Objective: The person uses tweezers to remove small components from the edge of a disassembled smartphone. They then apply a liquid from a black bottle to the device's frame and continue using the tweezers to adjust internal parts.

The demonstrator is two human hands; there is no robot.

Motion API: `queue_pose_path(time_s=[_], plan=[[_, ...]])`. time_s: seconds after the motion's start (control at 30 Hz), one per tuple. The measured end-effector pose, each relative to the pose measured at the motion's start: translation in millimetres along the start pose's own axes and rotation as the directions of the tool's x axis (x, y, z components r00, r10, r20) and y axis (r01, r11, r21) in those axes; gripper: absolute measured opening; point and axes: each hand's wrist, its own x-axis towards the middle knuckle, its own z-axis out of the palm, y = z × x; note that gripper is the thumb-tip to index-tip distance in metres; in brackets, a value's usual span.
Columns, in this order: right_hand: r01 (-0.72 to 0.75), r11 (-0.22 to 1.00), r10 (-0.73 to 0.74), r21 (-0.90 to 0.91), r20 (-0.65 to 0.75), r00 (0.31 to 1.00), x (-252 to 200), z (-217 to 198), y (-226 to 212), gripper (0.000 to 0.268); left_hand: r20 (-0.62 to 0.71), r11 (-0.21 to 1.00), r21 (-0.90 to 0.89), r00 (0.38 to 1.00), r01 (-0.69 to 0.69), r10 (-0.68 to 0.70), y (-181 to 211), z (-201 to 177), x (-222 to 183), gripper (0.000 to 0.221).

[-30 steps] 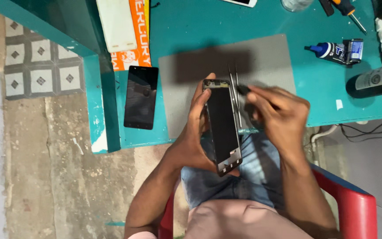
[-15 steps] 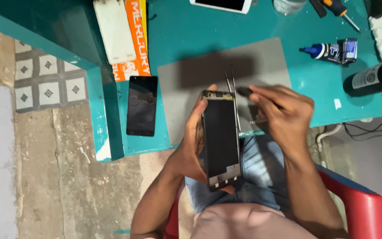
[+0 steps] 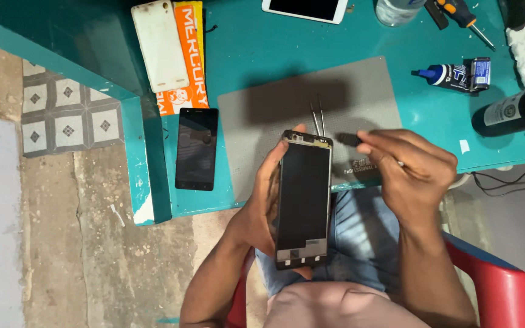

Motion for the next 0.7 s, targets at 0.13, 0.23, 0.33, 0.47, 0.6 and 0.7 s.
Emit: queue_pose_path(time_s=[0.13,0.23,0.33,0.47,0.6,0.7], plan=[[0.039,0.999,-0.037,-0.02,0.063,0.997,-1.5,-3.0,-9.1,0.018,-0.015,0.976,-0.155,0.987,0.155,-0.159,-3.5,3.0,-7.0,0.154],[0.061,0.997,-0.057,-0.042,0.095,0.994,4.7,0.3,-17.2,0.019,-0.002,0.975,-0.163,0.988,0.151,-0.154,0.2,7.0,-5.6,0.155],[0.071,0.995,-0.062,-0.064,0.133,0.989,5.9,-3.3,-23.7,0.02,0.033,0.999,-0.044,0.999,0.007,-0.005,8.3,9.5,3.8,0.151],[0.091,0.977,-0.057,-0.194,0.176,0.983,5.8,-15.2,-17.1,0.025,-0.33,0.9,-0.349,0.865,0.26,-0.378,37.0,21.6,11.2,0.154],[-0.02,0.994,0.032,-0.109,0.105,0.994,0.4,-19.2,-0.6,0.019,0.018,0.999,-0.007,0.999,-0.047,0.047,26.9,7.7,14.4,0.14],[0.011,0.998,-0.009,-0.065,0.028,1.0,-7.0,-15.7,-5.4,0.018,-0.006,0.989,-0.124,0.996,0.085,-0.087,12.9,-2.3,3.2,0.149]])
